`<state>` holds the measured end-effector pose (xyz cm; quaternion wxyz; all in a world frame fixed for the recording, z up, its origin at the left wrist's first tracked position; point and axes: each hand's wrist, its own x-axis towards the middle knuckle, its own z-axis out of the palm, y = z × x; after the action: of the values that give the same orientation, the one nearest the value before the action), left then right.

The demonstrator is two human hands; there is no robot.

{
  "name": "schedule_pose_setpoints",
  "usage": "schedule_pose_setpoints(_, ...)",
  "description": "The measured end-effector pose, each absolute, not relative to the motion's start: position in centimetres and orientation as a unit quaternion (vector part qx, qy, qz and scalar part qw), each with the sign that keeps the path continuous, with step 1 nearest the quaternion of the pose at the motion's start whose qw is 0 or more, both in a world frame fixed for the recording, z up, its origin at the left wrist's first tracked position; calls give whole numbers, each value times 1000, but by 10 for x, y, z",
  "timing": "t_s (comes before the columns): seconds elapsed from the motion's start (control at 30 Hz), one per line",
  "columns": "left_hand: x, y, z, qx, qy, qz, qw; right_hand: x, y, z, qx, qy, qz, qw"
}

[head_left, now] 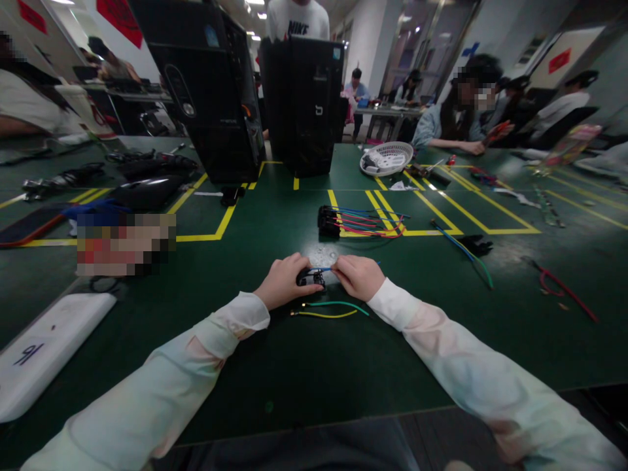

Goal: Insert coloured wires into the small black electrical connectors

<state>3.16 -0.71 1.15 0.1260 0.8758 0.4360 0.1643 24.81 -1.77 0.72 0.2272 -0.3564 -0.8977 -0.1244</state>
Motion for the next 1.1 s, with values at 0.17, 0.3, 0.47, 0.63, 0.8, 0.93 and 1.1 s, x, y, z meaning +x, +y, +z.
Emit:
schedule_pose_setpoints(0.17,31,-7,11,877,435,162,125,248,-17,7,-348,-900,-129,227)
schedule_pose_setpoints(0.3,31,-6,11,877,435,161,123,248,-17,7,-349,-899,-132,229)
schedule_pose_setpoints(0.47,31,-6,11,878,436,159,122,248,-17,7,-354,-896,-131,233)
schedule_pose_setpoints(0.63,31,-7,11,876,439,158,122,248,-17,8,-349,-900,-134,222)
schedule_pose_setpoints(0.8,31,-6,11,877,434,165,122,248,-17,7,-360,-896,-129,227)
schedule_pose_setpoints(0.93,31,-6,11,878,434,163,121,249,-17,7,-359,-897,-123,226)
schedule_pose_setpoints(1.1,32,-6,11,876,438,161,120,248,-18,7,-362,-894,-113,237)
